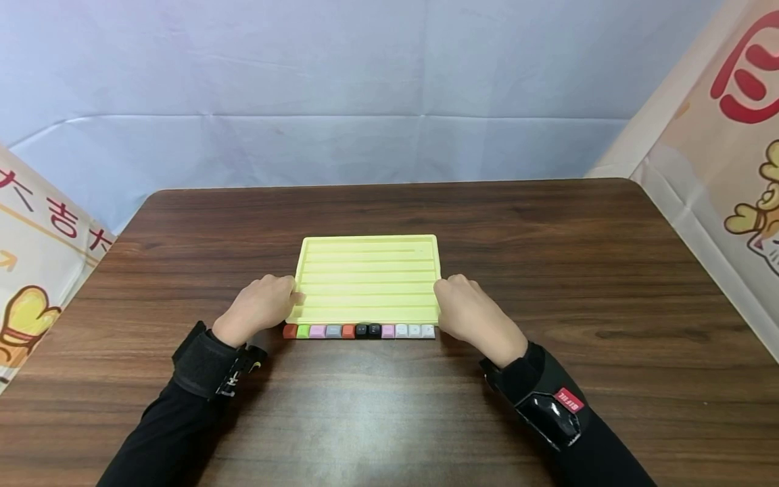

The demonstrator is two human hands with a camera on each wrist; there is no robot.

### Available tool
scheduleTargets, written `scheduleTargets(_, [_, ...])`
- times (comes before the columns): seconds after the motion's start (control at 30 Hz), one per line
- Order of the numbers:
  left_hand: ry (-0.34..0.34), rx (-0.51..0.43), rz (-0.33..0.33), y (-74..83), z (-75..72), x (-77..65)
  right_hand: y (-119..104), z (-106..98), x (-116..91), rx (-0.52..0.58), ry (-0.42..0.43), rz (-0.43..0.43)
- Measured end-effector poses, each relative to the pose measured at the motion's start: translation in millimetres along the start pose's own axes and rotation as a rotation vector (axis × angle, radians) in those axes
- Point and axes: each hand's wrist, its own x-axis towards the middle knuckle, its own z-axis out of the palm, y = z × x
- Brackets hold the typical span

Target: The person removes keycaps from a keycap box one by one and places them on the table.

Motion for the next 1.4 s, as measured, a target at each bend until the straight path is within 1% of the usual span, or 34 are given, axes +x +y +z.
scheduleTargets(0.13, [-0.003,0.001,-0.005,0.1,-0.1,0.5,-0.2,-0.7,-1.4,0.008,-0.058,0.020])
scheduleTargets(0.3, [-0.006,0.004,-0.008,0.2,0.1,0.9,0.8,-0.2,-4.0,0.027,-0.108,0.028])
scheduleTargets(0.7, [-0.002,0.002,0.003,-0.2,-0.2,0.2,4.6,3.2,-8.7,0.047,-0.143,0.015])
scheduleTargets(1.03, [-0.007,-0.007,0.003,-0.8,0.4,0.4,5.7,5.2,-8.7,0.036,-0.140,0.017])
scheduleTargets(1.27, [-0.002,-0.013,0.008,-0.9,0.4,-0.3,7.5,2.7,-10.8,0.060,-0.135,0.004])
scheduleTargets(1.4, [-0.002,-0.016,0.013,-1.0,0.4,-1.0,8.7,0.3,-12.1,0.073,-0.143,0.012])
